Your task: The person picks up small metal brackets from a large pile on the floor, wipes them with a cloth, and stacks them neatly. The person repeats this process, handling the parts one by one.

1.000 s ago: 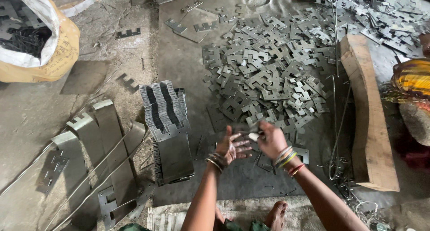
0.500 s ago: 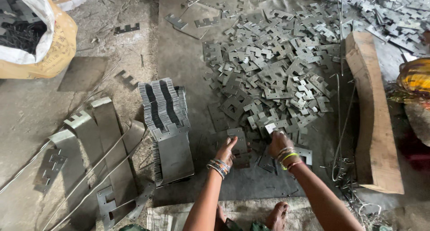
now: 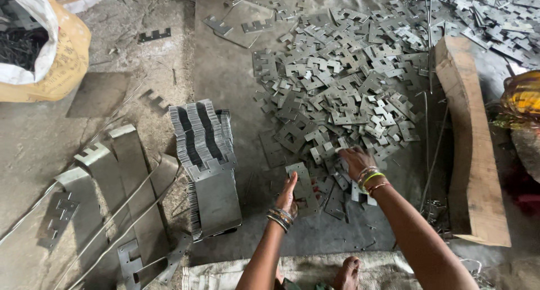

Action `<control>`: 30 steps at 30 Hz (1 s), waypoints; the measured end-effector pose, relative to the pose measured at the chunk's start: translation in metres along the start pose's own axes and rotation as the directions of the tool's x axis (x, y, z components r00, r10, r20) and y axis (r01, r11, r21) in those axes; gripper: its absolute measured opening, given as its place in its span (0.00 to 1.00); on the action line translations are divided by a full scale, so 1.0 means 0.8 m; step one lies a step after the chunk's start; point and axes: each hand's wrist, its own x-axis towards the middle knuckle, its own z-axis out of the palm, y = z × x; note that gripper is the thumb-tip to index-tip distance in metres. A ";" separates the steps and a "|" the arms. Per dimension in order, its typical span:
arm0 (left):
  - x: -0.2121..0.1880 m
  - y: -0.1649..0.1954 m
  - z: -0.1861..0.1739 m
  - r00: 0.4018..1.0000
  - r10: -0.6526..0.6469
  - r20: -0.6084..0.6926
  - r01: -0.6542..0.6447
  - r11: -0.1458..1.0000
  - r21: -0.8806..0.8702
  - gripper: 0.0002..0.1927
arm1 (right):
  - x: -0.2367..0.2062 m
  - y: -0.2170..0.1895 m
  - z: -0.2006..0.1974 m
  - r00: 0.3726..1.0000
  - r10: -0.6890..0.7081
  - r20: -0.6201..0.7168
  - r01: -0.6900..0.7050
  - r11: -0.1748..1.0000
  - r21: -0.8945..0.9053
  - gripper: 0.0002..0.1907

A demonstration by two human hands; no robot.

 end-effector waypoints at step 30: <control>0.003 -0.019 -0.001 0.946 -0.276 -0.168 0.291 0.954 0.071 0.42 | -0.119 0.062 0.018 0.937 -0.349 -0.004 0.349 0.936 0.039 0.34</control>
